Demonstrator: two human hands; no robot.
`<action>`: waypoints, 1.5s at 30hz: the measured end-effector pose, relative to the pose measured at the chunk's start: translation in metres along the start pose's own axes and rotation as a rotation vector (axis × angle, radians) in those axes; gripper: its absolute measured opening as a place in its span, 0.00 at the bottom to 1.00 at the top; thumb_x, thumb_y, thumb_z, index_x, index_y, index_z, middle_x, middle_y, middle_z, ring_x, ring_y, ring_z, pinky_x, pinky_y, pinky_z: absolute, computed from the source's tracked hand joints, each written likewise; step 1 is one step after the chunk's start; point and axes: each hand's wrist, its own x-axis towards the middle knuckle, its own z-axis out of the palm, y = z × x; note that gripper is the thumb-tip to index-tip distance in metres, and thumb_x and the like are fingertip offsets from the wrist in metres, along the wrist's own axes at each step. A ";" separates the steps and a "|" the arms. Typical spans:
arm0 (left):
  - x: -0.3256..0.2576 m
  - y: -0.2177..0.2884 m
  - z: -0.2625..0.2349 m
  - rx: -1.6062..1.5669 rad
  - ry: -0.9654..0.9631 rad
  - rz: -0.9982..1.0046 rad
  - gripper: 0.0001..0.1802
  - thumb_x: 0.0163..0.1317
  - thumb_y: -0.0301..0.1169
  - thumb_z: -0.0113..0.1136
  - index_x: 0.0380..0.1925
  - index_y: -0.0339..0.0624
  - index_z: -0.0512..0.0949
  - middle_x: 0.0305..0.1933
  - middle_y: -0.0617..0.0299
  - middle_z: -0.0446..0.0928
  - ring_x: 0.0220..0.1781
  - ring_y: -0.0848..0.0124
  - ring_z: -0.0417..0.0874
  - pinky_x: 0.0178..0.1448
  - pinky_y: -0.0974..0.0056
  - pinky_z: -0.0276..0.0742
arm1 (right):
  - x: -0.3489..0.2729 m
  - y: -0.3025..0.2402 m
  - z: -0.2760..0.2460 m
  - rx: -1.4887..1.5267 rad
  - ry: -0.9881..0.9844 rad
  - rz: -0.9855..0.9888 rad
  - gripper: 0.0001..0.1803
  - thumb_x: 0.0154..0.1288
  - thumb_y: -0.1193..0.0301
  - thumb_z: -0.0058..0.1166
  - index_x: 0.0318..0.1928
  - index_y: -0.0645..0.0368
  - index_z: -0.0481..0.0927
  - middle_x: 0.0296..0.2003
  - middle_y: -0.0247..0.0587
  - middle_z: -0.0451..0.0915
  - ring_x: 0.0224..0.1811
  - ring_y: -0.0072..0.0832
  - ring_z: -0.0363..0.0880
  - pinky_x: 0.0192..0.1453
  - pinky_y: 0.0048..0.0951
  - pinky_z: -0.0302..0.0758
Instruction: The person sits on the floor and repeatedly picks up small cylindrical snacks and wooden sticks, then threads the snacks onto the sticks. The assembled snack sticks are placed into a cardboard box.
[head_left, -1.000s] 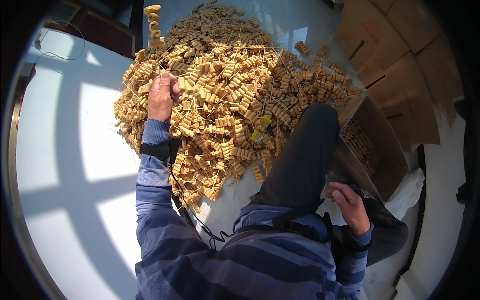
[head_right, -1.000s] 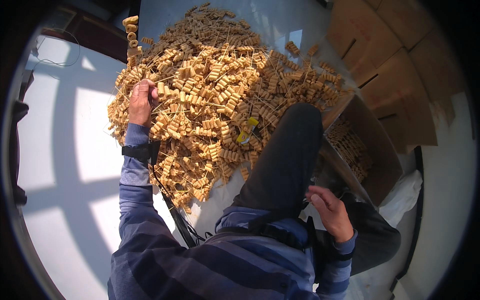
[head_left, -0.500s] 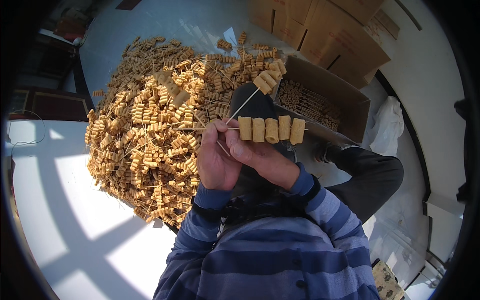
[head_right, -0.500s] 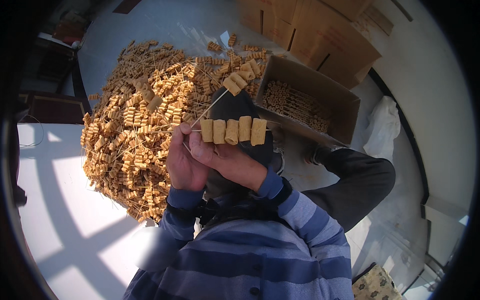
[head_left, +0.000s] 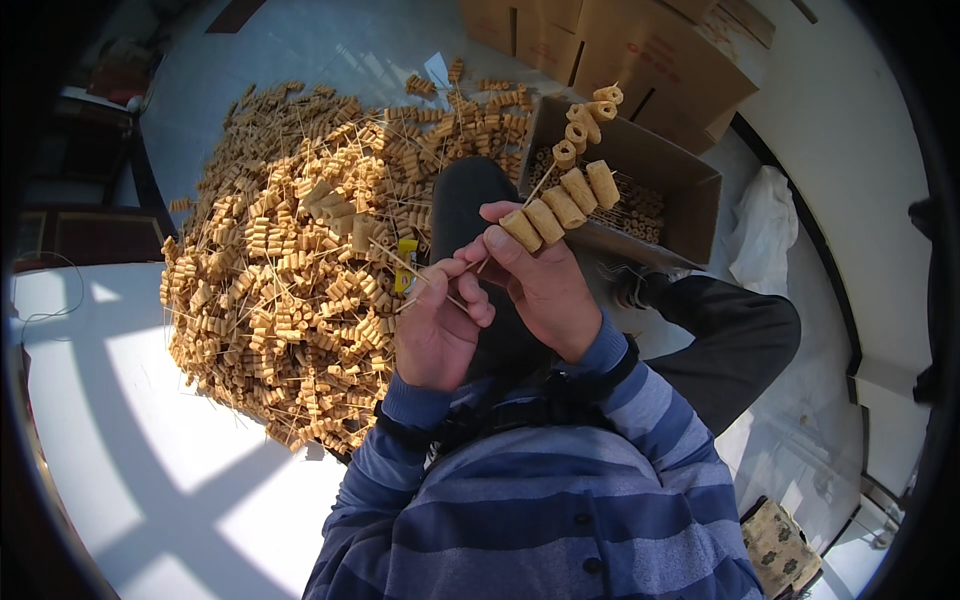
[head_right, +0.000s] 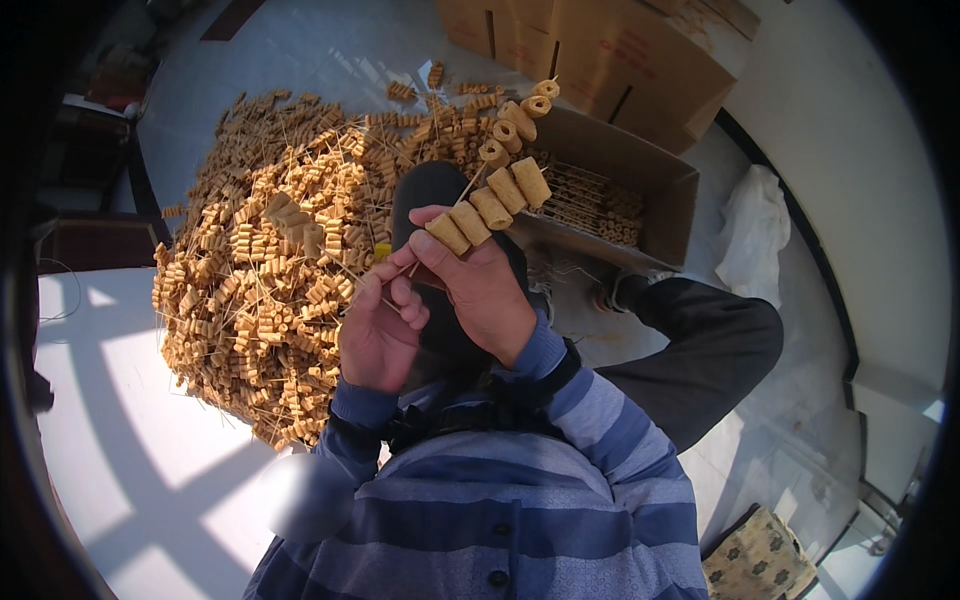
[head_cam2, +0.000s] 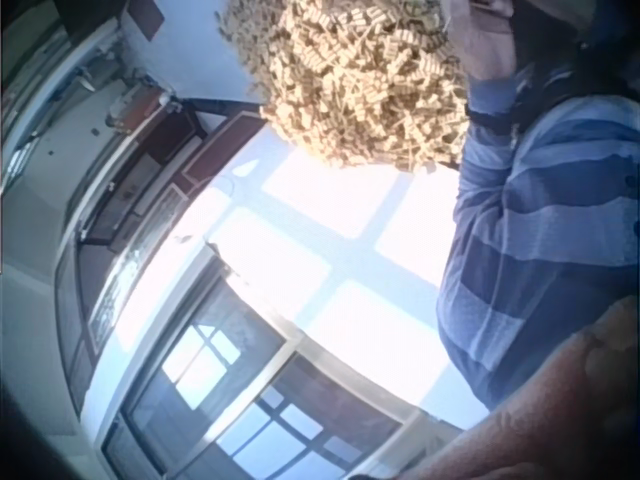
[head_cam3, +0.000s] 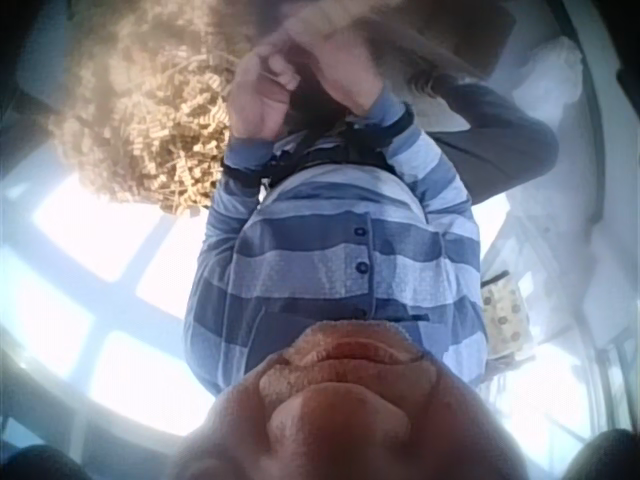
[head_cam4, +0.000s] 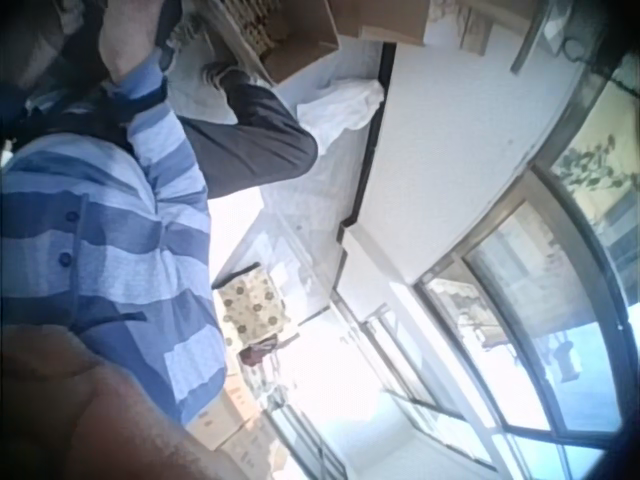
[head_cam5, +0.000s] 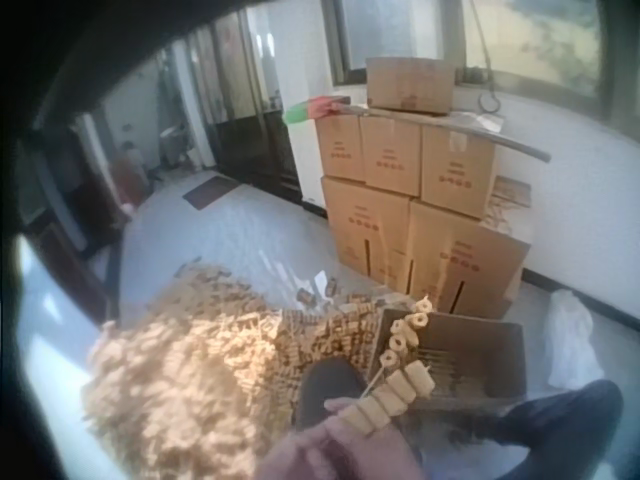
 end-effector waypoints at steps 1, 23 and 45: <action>0.000 0.002 -0.004 0.017 -0.002 -0.018 0.16 0.77 0.39 0.47 0.52 0.39 0.76 0.40 0.58 0.77 0.39 0.67 0.77 0.46 0.61 0.74 | 0.000 -0.002 -0.003 0.011 -0.001 -0.021 0.16 0.78 0.66 0.52 0.60 0.57 0.72 0.41 0.37 0.83 0.46 0.26 0.83 0.53 0.29 0.79; 0.012 0.000 0.007 0.476 -0.011 -0.207 0.28 0.81 0.45 0.40 0.69 0.35 0.64 0.64 0.54 0.73 0.61 0.66 0.79 0.65 0.59 0.76 | -0.023 0.011 -0.020 -0.930 0.063 -0.137 0.16 0.79 0.65 0.49 0.52 0.64 0.81 0.42 0.44 0.83 0.46 0.34 0.83 0.51 0.32 0.77; 0.000 -0.026 -0.012 0.773 -0.052 -0.212 0.17 0.81 0.42 0.41 0.55 0.40 0.67 0.30 0.63 0.72 0.28 0.74 0.74 0.35 0.66 0.75 | -0.018 0.016 -0.017 -0.493 -0.071 0.258 0.28 0.83 0.55 0.35 0.68 0.64 0.68 0.62 0.49 0.75 0.65 0.34 0.73 0.70 0.36 0.68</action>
